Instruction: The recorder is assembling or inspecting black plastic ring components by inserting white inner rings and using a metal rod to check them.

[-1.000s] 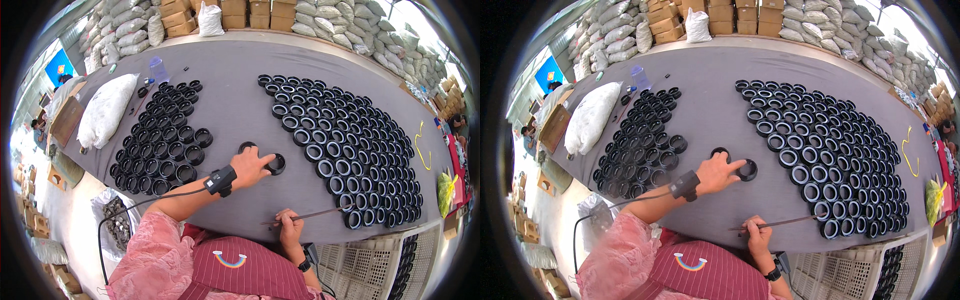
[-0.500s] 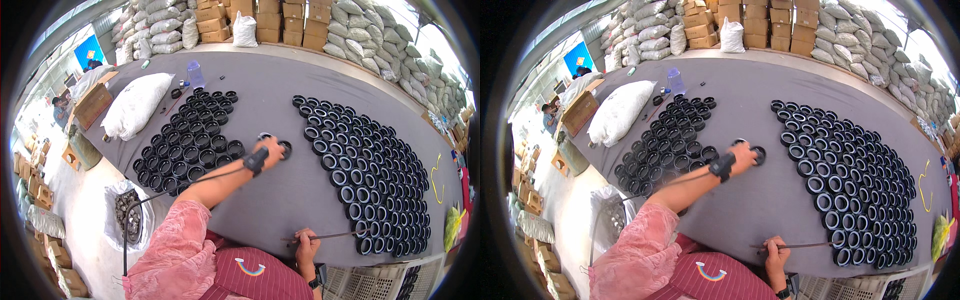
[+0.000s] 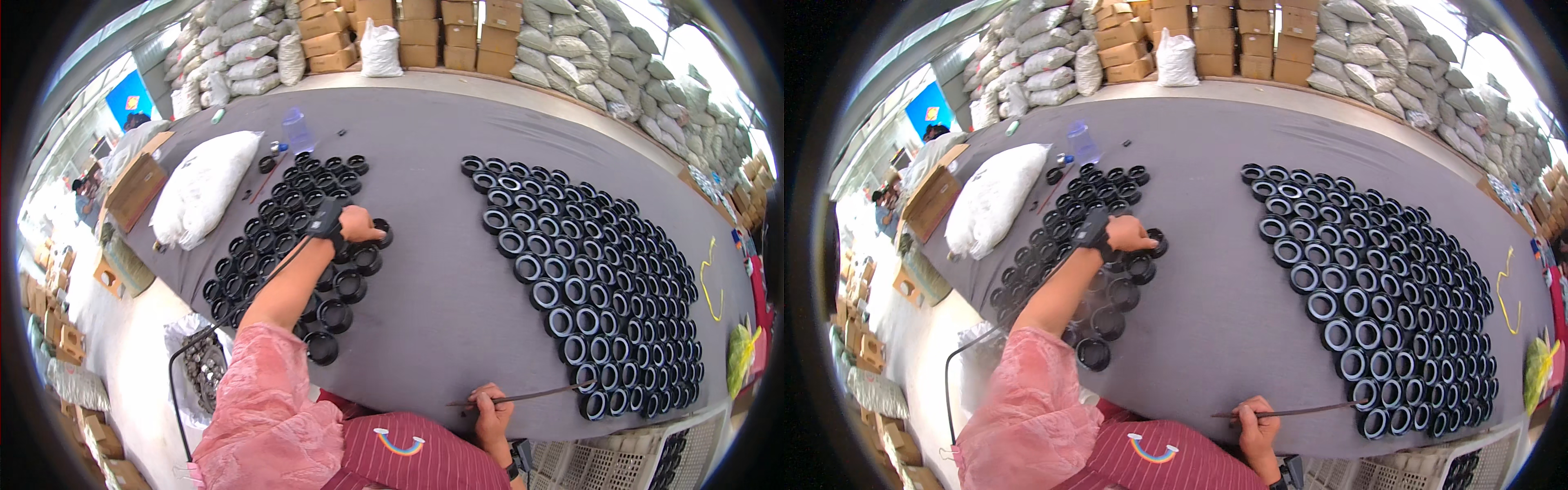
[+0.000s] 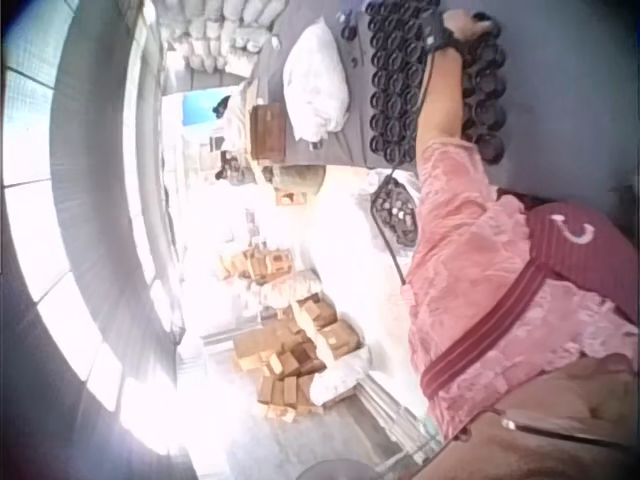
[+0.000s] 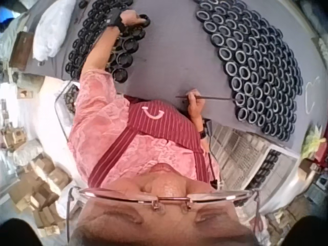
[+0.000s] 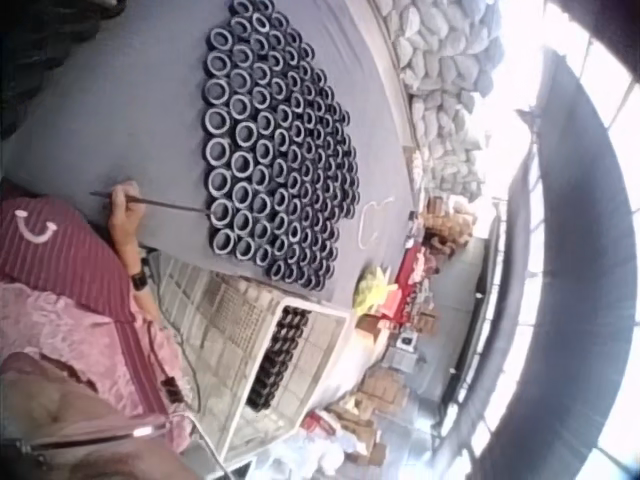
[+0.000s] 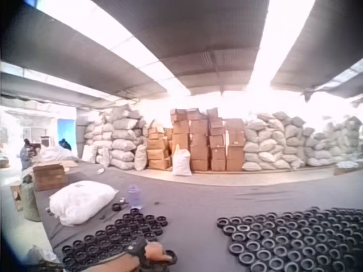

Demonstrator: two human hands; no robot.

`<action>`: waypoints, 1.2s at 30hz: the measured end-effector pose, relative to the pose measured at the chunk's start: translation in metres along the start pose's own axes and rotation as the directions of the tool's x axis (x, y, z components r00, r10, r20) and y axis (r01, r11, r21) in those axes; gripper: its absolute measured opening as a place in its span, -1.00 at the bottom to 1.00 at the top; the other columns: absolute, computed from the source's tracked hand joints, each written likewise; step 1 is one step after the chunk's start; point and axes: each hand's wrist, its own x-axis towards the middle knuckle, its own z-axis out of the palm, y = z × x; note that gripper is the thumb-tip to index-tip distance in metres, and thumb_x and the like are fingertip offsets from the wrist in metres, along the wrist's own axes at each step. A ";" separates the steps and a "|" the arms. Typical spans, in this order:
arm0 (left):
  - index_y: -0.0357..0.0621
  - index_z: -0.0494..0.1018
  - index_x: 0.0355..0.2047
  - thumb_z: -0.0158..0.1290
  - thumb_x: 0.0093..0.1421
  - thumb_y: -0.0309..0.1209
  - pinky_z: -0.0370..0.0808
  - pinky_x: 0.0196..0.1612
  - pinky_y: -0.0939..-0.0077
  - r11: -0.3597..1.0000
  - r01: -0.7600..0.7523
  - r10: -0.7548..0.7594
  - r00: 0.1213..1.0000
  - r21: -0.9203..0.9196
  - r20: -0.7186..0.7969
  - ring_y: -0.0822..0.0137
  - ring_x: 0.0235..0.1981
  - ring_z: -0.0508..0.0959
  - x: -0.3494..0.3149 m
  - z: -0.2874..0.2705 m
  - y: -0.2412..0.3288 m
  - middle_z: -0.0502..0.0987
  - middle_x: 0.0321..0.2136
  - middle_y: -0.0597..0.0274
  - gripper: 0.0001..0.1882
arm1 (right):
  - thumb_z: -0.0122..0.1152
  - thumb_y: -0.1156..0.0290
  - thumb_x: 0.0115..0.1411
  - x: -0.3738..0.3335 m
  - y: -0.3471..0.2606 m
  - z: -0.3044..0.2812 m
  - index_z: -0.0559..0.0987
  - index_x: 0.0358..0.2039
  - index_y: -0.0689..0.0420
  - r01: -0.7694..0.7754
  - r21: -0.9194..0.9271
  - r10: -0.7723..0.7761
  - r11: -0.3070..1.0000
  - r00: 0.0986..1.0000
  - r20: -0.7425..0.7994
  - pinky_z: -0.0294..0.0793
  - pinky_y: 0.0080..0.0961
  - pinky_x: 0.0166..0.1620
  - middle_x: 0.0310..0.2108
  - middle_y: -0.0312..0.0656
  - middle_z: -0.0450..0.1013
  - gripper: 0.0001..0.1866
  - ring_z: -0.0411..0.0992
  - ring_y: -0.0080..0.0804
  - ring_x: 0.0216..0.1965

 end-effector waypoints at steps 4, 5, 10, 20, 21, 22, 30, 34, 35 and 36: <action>0.06 0.70 -0.18 0.17 0.14 0.08 0.47 -0.01 -0.06 0.970 -0.127 0.200 0.900 0.206 -0.386 -0.04 -0.10 0.57 -0.008 -0.019 0.060 0.58 -0.26 0.01 -0.56 | 0.11 0.53 0.22 0.004 -0.004 0.001 0.54 -0.53 0.27 -0.021 -0.013 0.021 1.000 1.000 0.021 0.40 -0.50 -0.39 -0.47 -0.15 0.46 -0.82 0.40 -0.47 -0.49; 0.03 0.64 -0.11 0.20 0.13 0.04 0.49 -0.02 -0.04 0.962 -0.254 0.271 0.872 0.097 -0.408 -0.04 -0.09 0.56 0.001 -0.017 0.082 0.56 -0.21 0.01 -0.55 | 0.08 0.54 0.22 0.004 -0.001 0.000 0.54 -0.54 0.27 -0.021 -0.025 0.021 0.999 1.000 0.019 0.41 -0.47 -0.37 -0.47 -0.14 0.47 -0.81 0.41 -0.44 -0.47; -0.01 0.44 0.10 0.29 0.08 -0.08 0.47 0.07 -0.01 0.824 -0.559 0.391 0.685 -0.098 -0.614 -0.13 0.04 0.49 0.072 0.005 0.174 0.44 0.04 -0.13 -0.40 | 0.06 0.55 0.19 0.006 0.001 -0.004 0.52 -0.56 0.28 0.079 -0.052 -0.079 0.996 0.997 -0.005 0.46 -0.41 -0.30 -0.48 -0.10 0.50 -0.80 0.41 -0.38 -0.45; 0.28 0.44 0.22 0.07 0.22 0.12 0.13 0.35 -0.13 0.874 -0.445 0.213 0.711 -0.195 -0.670 -0.28 0.30 0.23 0.248 -0.018 0.196 0.24 0.26 -0.40 -0.41 | 0.14 0.37 0.27 -0.011 0.018 -0.014 0.52 -0.51 0.22 -0.009 0.403 0.078 0.915 0.985 -0.155 0.48 -0.25 -0.16 -0.46 -0.04 0.46 -0.76 0.39 -0.28 -0.43; 0.30 0.45 0.22 0.00 0.26 0.14 0.06 0.38 -0.15 0.890 -0.401 0.193 0.764 -0.218 -0.616 -0.27 0.32 0.20 0.259 -0.014 0.201 0.24 0.27 -0.40 -0.43 | 0.13 0.38 0.27 -0.010 0.020 -0.016 0.53 -0.51 0.22 -0.022 0.408 0.092 0.913 0.984 -0.153 0.48 -0.24 -0.15 -0.46 -0.04 0.45 -0.76 0.39 -0.27 -0.43; 0.30 0.45 0.22 0.00 0.26 0.14 0.06 0.38 -0.15 0.894 -0.390 0.185 0.769 -0.219 -0.611 -0.27 0.32 0.20 0.273 -0.010 0.188 0.24 0.27 -0.40 -0.43 | 0.12 0.38 0.27 -0.008 0.022 -0.017 0.53 -0.51 0.23 -0.048 0.425 0.107 0.904 0.987 -0.117 0.48 -0.22 -0.15 -0.47 -0.04 0.45 -0.75 0.40 -0.27 -0.42; 0.21 0.60 -0.09 -0.20 0.37 0.01 0.29 0.28 0.02 0.857 -0.418 0.515 0.730 0.302 -0.449 -0.09 0.22 0.40 0.314 -0.003 0.195 0.57 0.07 0.30 -0.58 | 0.05 0.46 0.28 -0.004 0.024 -0.019 0.54 -0.53 0.28 -0.051 0.476 0.106 0.878 0.990 -0.089 0.48 -0.18 -0.13 -0.50 -0.06 0.46 -0.74 0.42 -0.25 -0.37; 0.39 0.39 0.18 -0.25 0.44 -0.09 0.24 0.28 -0.09 0.807 -0.393 0.558 0.752 0.440 -0.351 -0.14 0.26 0.35 0.289 -0.013 0.177 0.54 0.13 0.35 -0.63 | 0.03 0.49 0.31 0.018 -0.006 -0.010 0.56 -0.47 0.28 0.008 0.368 0.068 0.930 0.979 -0.194 0.49 -0.28 -0.18 -0.46 -0.05 0.47 -0.77 0.43 -0.26 -0.36; 0.43 0.36 0.22 -0.26 0.45 -0.10 0.21 0.29 -0.12 0.856 -0.362 0.495 0.782 0.369 -0.379 -0.11 0.29 0.32 0.302 -0.007 0.159 0.51 0.16 0.37 -0.61 | 0.04 0.49 0.31 0.017 -0.009 -0.013 0.56 -0.46 0.28 0.007 0.292 0.036 0.956 0.989 -0.141 0.47 -0.31 -0.22 -0.46 -0.07 0.46 -0.77 0.42 -0.27 -0.36; 0.44 0.36 0.22 -0.25 0.44 -0.11 0.19 0.30 -0.17 0.845 -0.364 0.506 0.782 0.392 -0.364 -0.07 0.30 0.31 0.278 0.001 0.195 0.49 0.18 0.39 -0.60 | 0.04 0.48 0.31 0.015 -0.011 -0.024 0.56 -0.45 0.28 0.006 0.184 0.017 0.983 0.993 -0.120 0.46 -0.35 -0.26 -0.46 -0.08 0.46 -0.78 0.42 -0.28 -0.37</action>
